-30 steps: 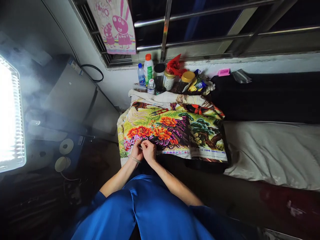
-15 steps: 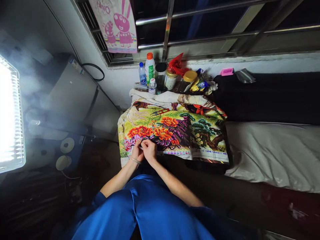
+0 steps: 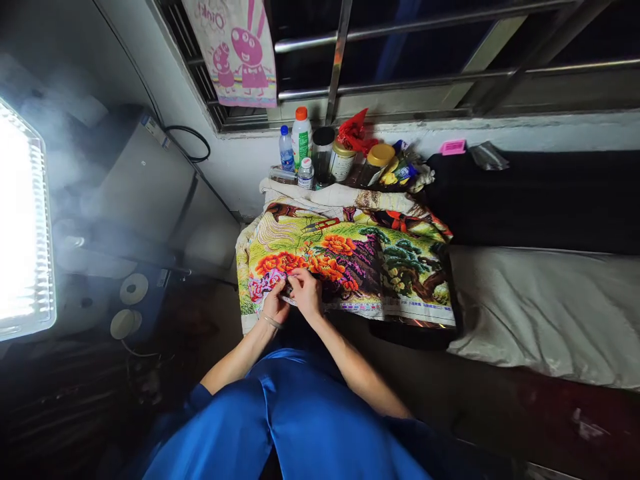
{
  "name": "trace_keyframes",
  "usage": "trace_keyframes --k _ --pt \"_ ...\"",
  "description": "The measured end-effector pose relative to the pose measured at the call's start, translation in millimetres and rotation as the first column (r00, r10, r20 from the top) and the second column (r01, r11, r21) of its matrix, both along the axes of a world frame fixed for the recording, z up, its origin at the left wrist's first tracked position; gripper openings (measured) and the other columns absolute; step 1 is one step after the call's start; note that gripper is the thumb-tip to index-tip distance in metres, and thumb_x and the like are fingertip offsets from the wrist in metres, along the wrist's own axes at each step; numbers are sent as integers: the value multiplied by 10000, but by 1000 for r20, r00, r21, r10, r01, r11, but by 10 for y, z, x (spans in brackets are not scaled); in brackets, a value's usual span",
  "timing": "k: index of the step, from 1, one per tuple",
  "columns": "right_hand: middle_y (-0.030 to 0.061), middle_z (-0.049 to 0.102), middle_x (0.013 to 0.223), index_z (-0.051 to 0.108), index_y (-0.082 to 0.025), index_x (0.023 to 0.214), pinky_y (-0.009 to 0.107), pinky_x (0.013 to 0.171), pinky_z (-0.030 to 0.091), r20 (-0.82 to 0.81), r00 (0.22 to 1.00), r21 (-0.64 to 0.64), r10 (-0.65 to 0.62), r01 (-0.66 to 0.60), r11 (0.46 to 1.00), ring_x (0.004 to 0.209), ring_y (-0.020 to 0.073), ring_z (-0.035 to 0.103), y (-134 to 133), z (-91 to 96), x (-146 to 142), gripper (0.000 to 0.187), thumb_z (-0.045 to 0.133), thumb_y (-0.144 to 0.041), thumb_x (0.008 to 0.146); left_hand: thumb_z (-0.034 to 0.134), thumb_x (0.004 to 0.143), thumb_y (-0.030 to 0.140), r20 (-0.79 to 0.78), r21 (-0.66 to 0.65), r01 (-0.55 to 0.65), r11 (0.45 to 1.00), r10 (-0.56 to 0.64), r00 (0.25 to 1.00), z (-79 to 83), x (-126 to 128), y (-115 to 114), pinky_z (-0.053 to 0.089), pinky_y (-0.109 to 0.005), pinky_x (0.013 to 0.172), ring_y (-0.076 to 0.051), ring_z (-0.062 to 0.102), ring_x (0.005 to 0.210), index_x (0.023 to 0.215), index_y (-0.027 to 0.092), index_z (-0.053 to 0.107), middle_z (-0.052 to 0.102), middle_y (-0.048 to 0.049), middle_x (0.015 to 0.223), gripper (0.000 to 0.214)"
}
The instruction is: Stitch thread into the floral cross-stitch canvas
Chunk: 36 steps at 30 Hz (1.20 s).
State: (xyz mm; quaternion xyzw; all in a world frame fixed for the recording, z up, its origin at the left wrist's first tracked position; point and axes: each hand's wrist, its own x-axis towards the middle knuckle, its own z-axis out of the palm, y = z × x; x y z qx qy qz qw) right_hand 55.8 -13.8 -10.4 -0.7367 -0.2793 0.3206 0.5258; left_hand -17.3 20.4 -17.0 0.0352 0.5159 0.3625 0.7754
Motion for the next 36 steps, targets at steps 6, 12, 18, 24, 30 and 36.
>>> trace_keyframes --k 6,12,18,24,30,36 --pt "77 543 1230 621 -248 1134 424 987 415 605 700 -19 381 -465 885 1162 234 486 215 134 496 428 464 -89 768 667 594 49 10 7 -6 1000 6 1000 19 -3 -20 461 -271 826 -169 655 794 601 181 628 667 -7 603 138" --pt "76 648 928 650 -203 666 422 879 431 620 484 -102 618 -731 675 992 243 513 357 145 669 157 567 -169 796 657 590 45 75 0 -24 1000 24 997 36 -28 -39 453 -357 920 -226 650 922 644 169 638 693 -40 668 136" --pt "26 627 704 660 -205 768 323 718 429 538 433 -64 723 -835 547 721 173 547 139 204 764 177 510 -173 856 704 565 73 72 -7 -74 997 74 995 -20 -16 -82 445 -394 945 -254 653 915 619 160 637 676 -44 627 122" --pt "45 626 704 711 -225 807 371 750 400 633 399 -48 664 -835 547 809 220 525 351 40 739 79 633 -231 794 708 583 96 50 22 -144 989 143 988 33 52 -157 441 -382 959 -261 640 956 665 161 652 698 -64 692 119" --pt "31 620 637 637 -194 616 338 725 409 547 540 -6 640 -762 648 731 186 521 204 66 672 206 580 -169 813 719 626 211 53 -3 -177 984 177 983 79 35 -207 472 -382 931 -257 643 968 737 173 650 710 -63 762 136" --pt "17 663 665 672 -211 660 283 661 439 387 315 -47 866 -932 360 680 160 572 -101 180 648 148 582 -199 777 718 617 184 80 -8 -147 989 148 986 46 19 -162 480 -400 926 -257 657 927 688 161 632 700 -60 715 114"
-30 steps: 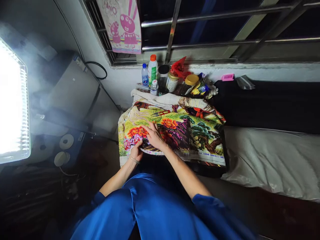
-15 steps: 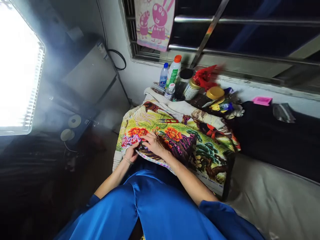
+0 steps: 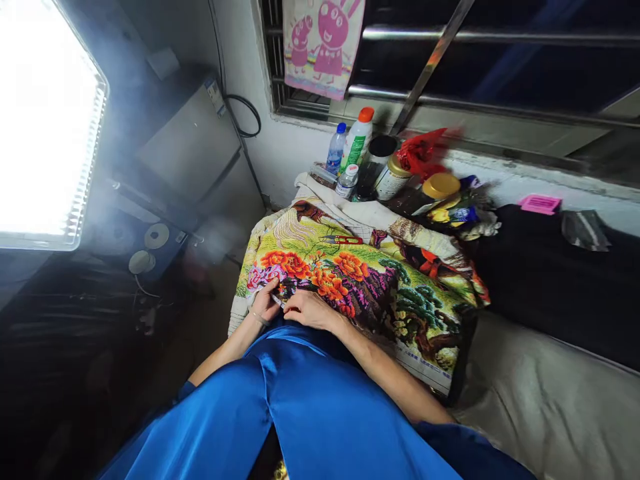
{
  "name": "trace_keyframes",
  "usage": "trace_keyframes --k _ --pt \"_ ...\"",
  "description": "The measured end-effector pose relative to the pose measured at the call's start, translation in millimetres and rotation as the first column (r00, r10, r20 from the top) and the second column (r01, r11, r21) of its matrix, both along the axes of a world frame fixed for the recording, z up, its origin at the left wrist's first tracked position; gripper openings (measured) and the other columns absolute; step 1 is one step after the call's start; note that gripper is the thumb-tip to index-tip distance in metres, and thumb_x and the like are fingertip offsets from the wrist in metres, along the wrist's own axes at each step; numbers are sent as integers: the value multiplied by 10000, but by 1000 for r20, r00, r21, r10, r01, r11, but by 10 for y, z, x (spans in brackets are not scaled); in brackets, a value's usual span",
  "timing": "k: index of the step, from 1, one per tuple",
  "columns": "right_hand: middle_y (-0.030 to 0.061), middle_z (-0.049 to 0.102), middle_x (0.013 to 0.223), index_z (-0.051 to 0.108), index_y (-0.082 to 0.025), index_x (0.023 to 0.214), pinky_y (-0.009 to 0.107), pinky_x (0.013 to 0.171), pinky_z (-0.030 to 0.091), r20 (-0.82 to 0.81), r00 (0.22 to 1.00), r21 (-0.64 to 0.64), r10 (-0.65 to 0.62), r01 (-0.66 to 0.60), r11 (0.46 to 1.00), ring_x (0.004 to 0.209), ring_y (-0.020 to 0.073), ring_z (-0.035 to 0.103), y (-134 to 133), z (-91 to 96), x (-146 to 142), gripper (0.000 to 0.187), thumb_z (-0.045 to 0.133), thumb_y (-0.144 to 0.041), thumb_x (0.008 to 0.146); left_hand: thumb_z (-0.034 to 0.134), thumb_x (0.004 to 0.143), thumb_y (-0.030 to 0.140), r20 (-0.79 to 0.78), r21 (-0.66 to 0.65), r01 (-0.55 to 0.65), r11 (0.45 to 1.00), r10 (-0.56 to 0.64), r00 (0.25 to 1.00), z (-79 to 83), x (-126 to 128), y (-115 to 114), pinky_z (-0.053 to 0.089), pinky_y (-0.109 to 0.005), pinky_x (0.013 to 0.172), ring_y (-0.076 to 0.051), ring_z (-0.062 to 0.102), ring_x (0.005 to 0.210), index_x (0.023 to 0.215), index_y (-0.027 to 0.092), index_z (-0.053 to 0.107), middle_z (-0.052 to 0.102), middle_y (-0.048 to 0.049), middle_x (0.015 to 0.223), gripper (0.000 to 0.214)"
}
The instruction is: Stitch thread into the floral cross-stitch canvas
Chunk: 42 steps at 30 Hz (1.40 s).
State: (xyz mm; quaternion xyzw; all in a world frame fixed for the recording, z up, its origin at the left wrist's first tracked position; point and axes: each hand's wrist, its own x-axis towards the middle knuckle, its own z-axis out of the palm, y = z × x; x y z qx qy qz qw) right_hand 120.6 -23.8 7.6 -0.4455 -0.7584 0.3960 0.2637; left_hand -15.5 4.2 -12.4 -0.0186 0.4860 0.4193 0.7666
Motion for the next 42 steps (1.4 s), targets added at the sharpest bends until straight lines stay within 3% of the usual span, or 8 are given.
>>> trace_keyframes --k 5,11,19,24,32,35,38,42 --pt "-9 586 506 642 -178 608 247 455 393 -70 824 -364 -562 503 784 446 124 500 292 -123 -38 201 523 -252 752 699 629 162 3 21 21 1000 -21 1000 -30 -11 7 462 -409 949 -264 643 976 703 159 646 715 -86 777 91" --pt "-37 538 461 604 -168 582 204 369 313 -128 802 -670 -583 363 647 379 79 419 464 -131 -118 96 636 -253 613 709 596 129 22 -5 25 1000 -25 999 -41 -12 -2 470 -410 935 -279 644 973 670 144 645 717 -95 753 98" --pt "-67 452 455 452 -213 590 190 362 290 -165 740 -494 -652 510 704 377 77 381 427 -170 -241 176 528 -336 689 731 555 112 3 -15 -52 999 52 999 -31 47 31 473 -407 926 -266 658 937 724 150 652 717 -72 738 190" --pt "-59 428 508 305 -245 663 215 368 317 -370 588 -699 -719 334 632 363 83 364 508 89 -112 314 433 -517 754 710 559 106 -16 -18 -102 995 101 995 -67 71 12 480 -392 911 -256 663 912 702 145 636 707 -65 701 165" --pt "-126 108 405 267 -264 660 231 350 256 -473 626 -552 -620 338 762 328 77 77 301 717 462 457 424 -691 715 706 519 62 -93 -59 -167 984 161 983 -48 106 10 482 -386 902 -254 666 893 666 161 601 692 -53 656 206" --pt "-144 147 322 283 -265 632 205 308 226 -599 648 -575 -471 62 816 288 63 93 153 751 504 533 564 -717 601 717 509 69 -80 -34 -152 988 149 986 -19 114 14 475 -394 913 -262 664 909 677 160 614 688 -51 638 217" --pt "-129 281 329 394 -248 658 191 322 241 -574 733 -643 -365 -127 756 275 52 183 125 675 365 405 600 -597 670 724 507 75 -48 -10 -124 992 123 991 -20 107 13 466 -399 925 -264 660 927 688 156 626 699 -56 674 222" --pt "-101 387 391 511 -207 716 188 352 238 -241 879 -625 -412 184 759 334 66 311 255 400 119 212 579 -407 712 739 511 98 -30 -6 -91 996 91 995 -53 90 6 458 -407 930 -271 654 947 675 152 627 713 -68 725 206"
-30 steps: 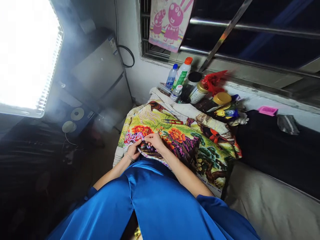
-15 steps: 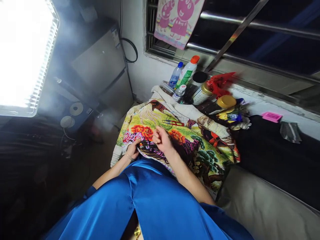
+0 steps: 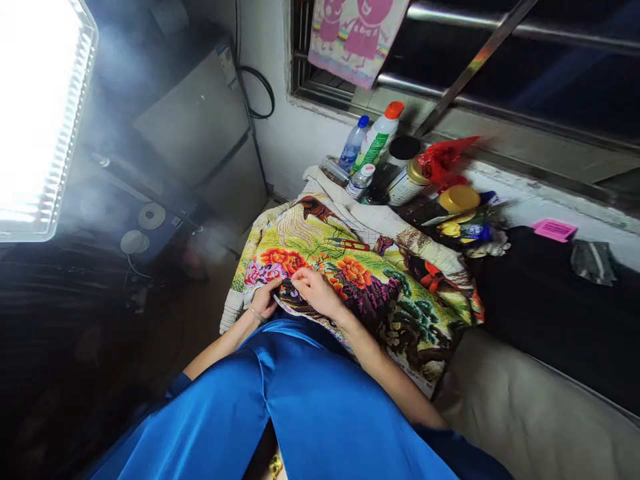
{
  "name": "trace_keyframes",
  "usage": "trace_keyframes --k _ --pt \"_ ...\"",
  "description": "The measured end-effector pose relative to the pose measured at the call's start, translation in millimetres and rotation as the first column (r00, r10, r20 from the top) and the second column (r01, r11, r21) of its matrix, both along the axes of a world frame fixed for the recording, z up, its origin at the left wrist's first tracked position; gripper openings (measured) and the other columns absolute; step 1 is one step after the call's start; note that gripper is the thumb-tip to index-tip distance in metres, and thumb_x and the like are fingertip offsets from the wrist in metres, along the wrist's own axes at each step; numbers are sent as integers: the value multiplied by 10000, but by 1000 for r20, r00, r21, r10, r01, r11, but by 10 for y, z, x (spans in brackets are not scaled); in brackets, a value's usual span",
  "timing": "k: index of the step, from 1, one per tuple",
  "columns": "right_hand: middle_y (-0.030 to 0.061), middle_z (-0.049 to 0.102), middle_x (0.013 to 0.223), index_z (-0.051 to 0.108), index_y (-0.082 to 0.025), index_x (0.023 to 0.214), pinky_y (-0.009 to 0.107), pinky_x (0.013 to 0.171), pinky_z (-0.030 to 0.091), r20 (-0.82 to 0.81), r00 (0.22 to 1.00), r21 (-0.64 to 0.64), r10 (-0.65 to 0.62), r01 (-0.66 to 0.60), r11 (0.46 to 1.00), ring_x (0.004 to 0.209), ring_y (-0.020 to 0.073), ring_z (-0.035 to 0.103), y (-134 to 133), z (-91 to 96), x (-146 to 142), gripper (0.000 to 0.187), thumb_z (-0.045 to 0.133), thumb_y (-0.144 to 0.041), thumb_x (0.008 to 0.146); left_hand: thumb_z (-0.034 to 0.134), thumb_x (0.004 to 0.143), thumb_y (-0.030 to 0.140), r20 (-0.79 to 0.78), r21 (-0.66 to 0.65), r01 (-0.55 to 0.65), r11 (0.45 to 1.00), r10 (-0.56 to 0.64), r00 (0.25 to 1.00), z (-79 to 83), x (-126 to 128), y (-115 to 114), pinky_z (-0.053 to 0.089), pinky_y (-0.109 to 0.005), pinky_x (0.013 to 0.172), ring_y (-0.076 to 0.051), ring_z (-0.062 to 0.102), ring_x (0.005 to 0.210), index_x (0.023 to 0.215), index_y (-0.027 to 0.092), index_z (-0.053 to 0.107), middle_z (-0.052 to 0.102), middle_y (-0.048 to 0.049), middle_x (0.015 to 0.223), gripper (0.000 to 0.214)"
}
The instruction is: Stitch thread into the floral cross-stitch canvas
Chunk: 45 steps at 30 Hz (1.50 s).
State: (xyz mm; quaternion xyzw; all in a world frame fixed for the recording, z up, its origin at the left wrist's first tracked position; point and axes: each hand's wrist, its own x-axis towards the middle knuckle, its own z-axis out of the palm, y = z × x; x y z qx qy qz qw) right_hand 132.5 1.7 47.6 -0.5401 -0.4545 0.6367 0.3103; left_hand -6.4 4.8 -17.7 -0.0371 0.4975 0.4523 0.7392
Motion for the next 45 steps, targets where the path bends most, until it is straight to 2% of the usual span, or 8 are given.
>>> trace_keyframes --k 3,7,13,23,29,35,39,45 --pt "-77 445 410 577 -189 714 201 382 288 177 983 88 -46 31 996 364 84 388 67 -245 -76 132 538 -315 712 759 503 122 -4 -5 12 1000 -12 1000 -9 -6 -4 455 -408 929 -280 654 943 641 152 620 713 -71 718 198" --pt "-39 531 438 655 -173 738 221 436 365 250 968 150 -23 -15 989 407 111 488 65 -406 -87 179 502 -267 729 773 492 126 -3 -1 18 1000 -18 1000 -7 -8 2 449 -406 934 -281 653 948 627 150 622 712 -74 717 203" --pt "-25 558 429 682 -169 698 223 440 365 340 940 185 -23 -43 982 391 114 497 75 -406 -130 199 490 -213 733 779 496 150 -9 7 22 1000 -22 1000 -16 -8 9 452 -410 935 -283 649 962 634 148 623 719 -78 743 208" --pt "-18 563 421 720 -159 748 245 457 378 450 893 213 6 -113 971 387 128 487 91 -374 -122 232 490 -191 736 765 501 122 -8 2 23 1000 -23 1000 39 -6 17 432 -419 965 -291 632 1007 641 149 623 721 -85 766 202" --pt "-5 609 476 720 -189 728 243 534 411 547 837 302 -11 -185 935 460 134 543 104 -292 -136 234 491 -140 735 772 489 111 5 -25 17 1000 -17 1000 83 -5 14 447 -404 937 -280 649 952 631 141 629 713 -75 718 204" --pt "-25 575 472 676 -170 726 229 477 397 436 900 227 8 -119 967 400 112 502 83 -360 -145 189 489 -176 755 763 508 123 5 -54 47 997 -47 999 101 4 36 489 -372 863 -258 669 864 617 145 623 702 -55 667 178" --pt "-1 617 553 664 -174 654 236 495 411 364 930 253 -57 -40 967 485 126 537 79 -407 -128 131 543 -182 702 756 520 130 3 -73 71 995 -71 997 75 7 52 497 -363 843 -249 673 833 575 156 588 694 -52 641 179" --pt "3 620 564 669 -179 637 254 500 431 269 960 206 -74 18 978 507 137 542 77 -482 -122 117 560 -195 677 736 527 122 26 -82 113 990 -112 993 34 -6 54 492 -359 841 -249 668 835 563 157 577 687 -53 634 167"
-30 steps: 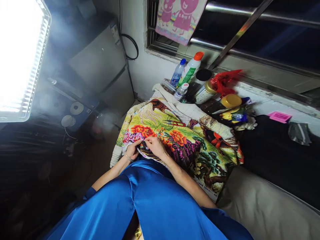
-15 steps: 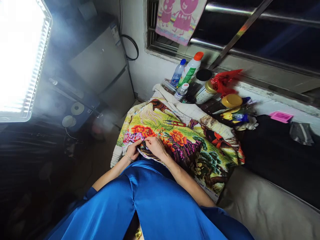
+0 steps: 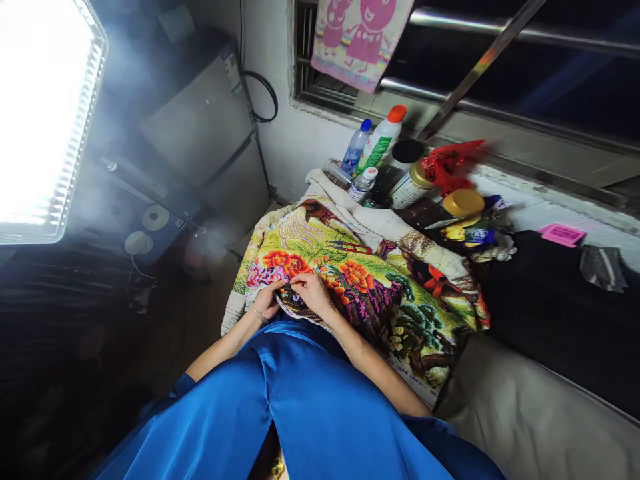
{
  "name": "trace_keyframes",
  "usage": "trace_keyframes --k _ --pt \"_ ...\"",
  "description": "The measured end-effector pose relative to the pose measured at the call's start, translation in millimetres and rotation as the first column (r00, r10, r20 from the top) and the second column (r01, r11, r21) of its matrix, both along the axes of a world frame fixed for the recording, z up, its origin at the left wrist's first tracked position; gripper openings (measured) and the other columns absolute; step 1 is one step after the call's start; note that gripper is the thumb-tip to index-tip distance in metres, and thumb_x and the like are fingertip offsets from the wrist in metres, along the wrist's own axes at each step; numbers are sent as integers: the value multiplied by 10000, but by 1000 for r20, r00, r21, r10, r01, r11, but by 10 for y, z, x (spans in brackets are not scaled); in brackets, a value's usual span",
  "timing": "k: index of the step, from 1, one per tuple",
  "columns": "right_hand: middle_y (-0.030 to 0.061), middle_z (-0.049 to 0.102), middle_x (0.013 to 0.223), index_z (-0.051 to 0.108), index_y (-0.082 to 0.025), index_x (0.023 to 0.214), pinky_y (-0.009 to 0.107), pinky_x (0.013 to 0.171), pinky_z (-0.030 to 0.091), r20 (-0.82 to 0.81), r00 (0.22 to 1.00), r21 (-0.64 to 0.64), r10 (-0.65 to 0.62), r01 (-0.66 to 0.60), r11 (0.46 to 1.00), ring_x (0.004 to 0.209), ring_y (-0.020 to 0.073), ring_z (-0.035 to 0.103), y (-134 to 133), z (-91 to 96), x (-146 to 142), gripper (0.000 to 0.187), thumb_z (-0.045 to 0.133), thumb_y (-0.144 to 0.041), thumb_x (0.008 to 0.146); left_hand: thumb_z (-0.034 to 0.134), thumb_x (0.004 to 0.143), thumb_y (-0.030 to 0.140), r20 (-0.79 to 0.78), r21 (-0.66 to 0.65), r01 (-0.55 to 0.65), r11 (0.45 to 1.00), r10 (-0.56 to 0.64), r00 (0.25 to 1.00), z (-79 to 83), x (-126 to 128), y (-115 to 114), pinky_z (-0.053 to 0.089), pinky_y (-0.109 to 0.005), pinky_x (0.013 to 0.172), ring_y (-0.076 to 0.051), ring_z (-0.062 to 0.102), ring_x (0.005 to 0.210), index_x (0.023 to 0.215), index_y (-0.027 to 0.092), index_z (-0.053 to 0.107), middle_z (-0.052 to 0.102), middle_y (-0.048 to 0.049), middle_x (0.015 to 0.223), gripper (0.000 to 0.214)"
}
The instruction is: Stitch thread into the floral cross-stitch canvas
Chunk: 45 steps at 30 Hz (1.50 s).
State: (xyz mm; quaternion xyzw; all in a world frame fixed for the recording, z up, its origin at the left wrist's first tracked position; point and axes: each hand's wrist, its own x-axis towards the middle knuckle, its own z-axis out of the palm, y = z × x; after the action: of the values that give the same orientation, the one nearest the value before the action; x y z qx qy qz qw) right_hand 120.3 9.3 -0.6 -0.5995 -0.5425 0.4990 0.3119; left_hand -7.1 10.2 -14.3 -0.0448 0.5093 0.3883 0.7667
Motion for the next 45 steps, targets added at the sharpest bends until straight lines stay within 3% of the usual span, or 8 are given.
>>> trace_keyframes --k 13,25,45 --pt "1 628 561 692 -180 640 244 485 423 -39 999 -43 -14 13 999 458 121 527 42 -68 -4 109 584 -185 653 658 572 84 50 -13 79 997 -78 996 -24 -34 30 504 -369 818 -249 666 806 560 134 598 651 -58 553 80" --pt "4 645 582 720 -179 687 244 495 415 -8 1000 -20 30 -30 999 483 123 522 60 -128 22 161 563 -184 651 655 558 87 90 -7 66 998 -66 994 -27 -28 22 506 -375 840 -257 661 875 554 151 568 701 -85 695 108" --pt "15 650 618 704 -173 671 247 508 419 -14 999 -9 35 -35 999 501 124 516 52 -89 23 155 553 -203 658 694 551 91 87 8 46 999 -46 995 -13 -30 10 497 -369 849 -256 664 858 564 146 594 677 -63 621 116"
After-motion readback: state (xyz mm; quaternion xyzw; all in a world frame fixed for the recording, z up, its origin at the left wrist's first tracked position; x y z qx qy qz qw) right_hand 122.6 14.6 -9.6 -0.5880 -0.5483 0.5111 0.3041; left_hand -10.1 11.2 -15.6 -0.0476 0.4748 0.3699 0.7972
